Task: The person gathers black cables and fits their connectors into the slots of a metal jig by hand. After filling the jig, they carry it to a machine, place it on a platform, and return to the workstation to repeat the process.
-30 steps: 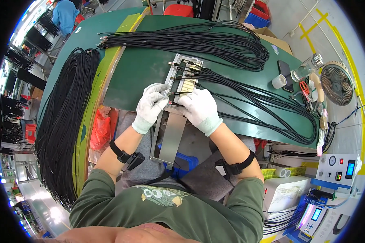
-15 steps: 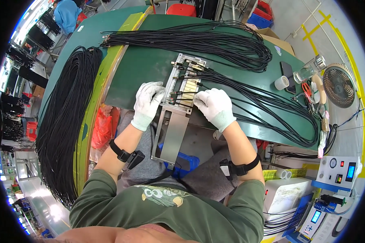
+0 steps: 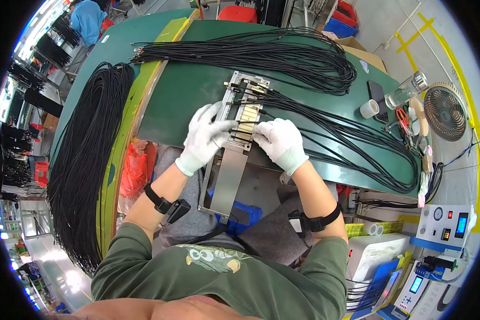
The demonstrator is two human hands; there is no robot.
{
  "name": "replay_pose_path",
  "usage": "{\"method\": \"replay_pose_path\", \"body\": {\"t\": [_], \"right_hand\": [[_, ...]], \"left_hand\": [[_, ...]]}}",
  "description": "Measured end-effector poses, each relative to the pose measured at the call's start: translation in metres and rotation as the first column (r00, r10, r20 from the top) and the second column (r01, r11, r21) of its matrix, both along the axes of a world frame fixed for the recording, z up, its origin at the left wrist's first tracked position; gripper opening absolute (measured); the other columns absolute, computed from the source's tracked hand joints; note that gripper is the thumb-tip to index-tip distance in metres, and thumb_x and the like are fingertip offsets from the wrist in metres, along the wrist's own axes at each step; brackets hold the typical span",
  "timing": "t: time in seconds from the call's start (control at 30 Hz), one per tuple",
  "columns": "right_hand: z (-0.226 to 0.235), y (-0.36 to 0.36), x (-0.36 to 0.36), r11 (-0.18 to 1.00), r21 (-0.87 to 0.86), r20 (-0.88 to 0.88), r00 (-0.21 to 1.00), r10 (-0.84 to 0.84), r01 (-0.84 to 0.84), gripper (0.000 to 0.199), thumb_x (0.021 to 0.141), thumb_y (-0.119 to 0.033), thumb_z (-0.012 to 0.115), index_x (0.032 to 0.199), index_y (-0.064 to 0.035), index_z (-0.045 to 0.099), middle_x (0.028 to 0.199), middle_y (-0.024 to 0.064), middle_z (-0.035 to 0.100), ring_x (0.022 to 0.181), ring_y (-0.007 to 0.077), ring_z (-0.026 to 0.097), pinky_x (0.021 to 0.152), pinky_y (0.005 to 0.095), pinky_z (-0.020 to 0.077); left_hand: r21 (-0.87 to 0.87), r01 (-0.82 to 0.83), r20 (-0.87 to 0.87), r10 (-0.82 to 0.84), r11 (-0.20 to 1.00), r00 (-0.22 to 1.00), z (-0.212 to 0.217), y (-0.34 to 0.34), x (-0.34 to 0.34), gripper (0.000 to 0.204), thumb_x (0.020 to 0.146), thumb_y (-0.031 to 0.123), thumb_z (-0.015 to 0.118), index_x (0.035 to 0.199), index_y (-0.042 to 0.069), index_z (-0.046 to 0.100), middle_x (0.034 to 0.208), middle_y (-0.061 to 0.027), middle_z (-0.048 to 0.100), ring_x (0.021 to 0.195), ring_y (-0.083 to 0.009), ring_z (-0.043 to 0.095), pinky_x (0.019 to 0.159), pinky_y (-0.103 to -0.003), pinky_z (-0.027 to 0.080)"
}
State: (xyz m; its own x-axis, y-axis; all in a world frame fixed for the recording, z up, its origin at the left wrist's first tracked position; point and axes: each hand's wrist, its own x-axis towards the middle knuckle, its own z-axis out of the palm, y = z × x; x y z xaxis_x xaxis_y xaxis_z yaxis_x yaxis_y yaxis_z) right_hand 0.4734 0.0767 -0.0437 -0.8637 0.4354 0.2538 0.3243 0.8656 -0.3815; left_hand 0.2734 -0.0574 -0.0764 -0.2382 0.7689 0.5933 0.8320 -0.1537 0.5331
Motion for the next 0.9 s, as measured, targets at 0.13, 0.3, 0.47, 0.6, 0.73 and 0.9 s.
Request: {"method": "replay_pose_path", "body": {"t": [0.13, 0.3, 0.47, 0.6, 0.73, 0.9], "right_hand": [[-0.005, 0.0, 0.002, 0.999, -0.039, 0.002, 1.0, -0.012, 0.012, 0.014, 0.084, -0.026, 0.069, 0.09, -0.0134, 0.07, 0.08, 0.0066, 0.065, 0.086, 0.0281, 0.061, 0.075, 0.0415, 0.0486], [0.0, 0.022, 0.0, 0.985, -0.059, -0.067, 0.983, -0.168, 0.164, 0.015, 0.083, -0.026, 0.07, 0.091, -0.0133, 0.071, 0.093, 0.0072, 0.065, 0.093, 0.0288, 0.061, 0.079, 0.041, 0.0506], [-0.004, 0.041, -0.007, 0.973, 0.091, 0.018, 0.976, -0.215, 0.213, 0.015, 0.079, -0.022, 0.072, 0.089, -0.0117, 0.071, 0.096, 0.0069, 0.065, 0.095, 0.0283, 0.061, 0.083, 0.0398, 0.0493], [0.002, 0.036, 0.004, 0.981, 0.04, -0.073, 0.979, -0.189, 0.192, 0.015, 0.079, -0.023, 0.073, 0.089, -0.012, 0.07, 0.094, 0.0061, 0.064, 0.096, 0.0281, 0.06, 0.082, 0.0402, 0.0495], [-0.002, 0.025, 0.008, 0.999, 0.033, 0.076, 0.997, -0.01, 0.008, 0.014, 0.08, -0.024, 0.073, 0.087, -0.0124, 0.069, 0.093, 0.0064, 0.064, 0.094, 0.029, 0.06, 0.08, 0.0408, 0.0502], [0.003, 0.015, -0.005, 0.997, 0.015, -0.072, 0.995, 0.074, -0.073, 0.014, 0.081, -0.022, 0.071, 0.089, -0.0107, 0.068, 0.087, 0.0086, 0.065, 0.09, 0.031, 0.062, 0.079, 0.0429, 0.0498]], "left_hand": [[-0.108, 0.029, -0.272, -0.058, 0.994, 0.961, 0.009, 0.0, 0.013, 0.03, 0.077, 0.038, 0.073, 0.105, 0.026, 0.076, 0.137, -0.0199, 0.053, 0.129, -0.0414, 0.044, 0.111, -0.055, 0.03], [-0.196, 0.018, -0.301, -0.077, 0.981, 0.95, 0.004, 0.003, 0.013, 0.028, 0.077, 0.044, 0.072, 0.101, 0.03, 0.078, 0.139, -0.0199, 0.051, 0.133, -0.0401, 0.04, 0.113, -0.059, 0.024], [-0.193, -0.003, -0.291, -0.055, 0.981, 0.955, -0.003, 0.008, 0.012, 0.025, 0.077, 0.043, 0.072, 0.098, 0.032, 0.079, 0.139, -0.0183, 0.052, 0.133, -0.0389, 0.041, 0.114, -0.058, 0.024], [-0.188, -0.009, -0.266, -0.042, 0.982, 0.963, -0.004, 0.004, 0.01, 0.024, 0.078, 0.043, 0.072, 0.098, 0.032, 0.079, 0.139, -0.0173, 0.052, 0.132, -0.0388, 0.042, 0.114, -0.058, 0.024], [-0.183, 0.014, -0.245, -0.059, 0.983, 0.968, -0.003, 0.004, 0.008, 0.025, 0.078, 0.043, 0.072, 0.1, 0.031, 0.079, 0.139, -0.0173, 0.052, 0.132, -0.039, 0.042, 0.114, -0.058, 0.024], [-0.075, -0.004, -0.195, -0.011, 0.997, 0.981, 0.001, 0.007, 0.012, 0.027, 0.081, 0.041, 0.07, 0.098, 0.021, 0.077, 0.136, -0.0165, 0.055, 0.128, -0.0382, 0.046, 0.112, -0.057, 0.027]]}}
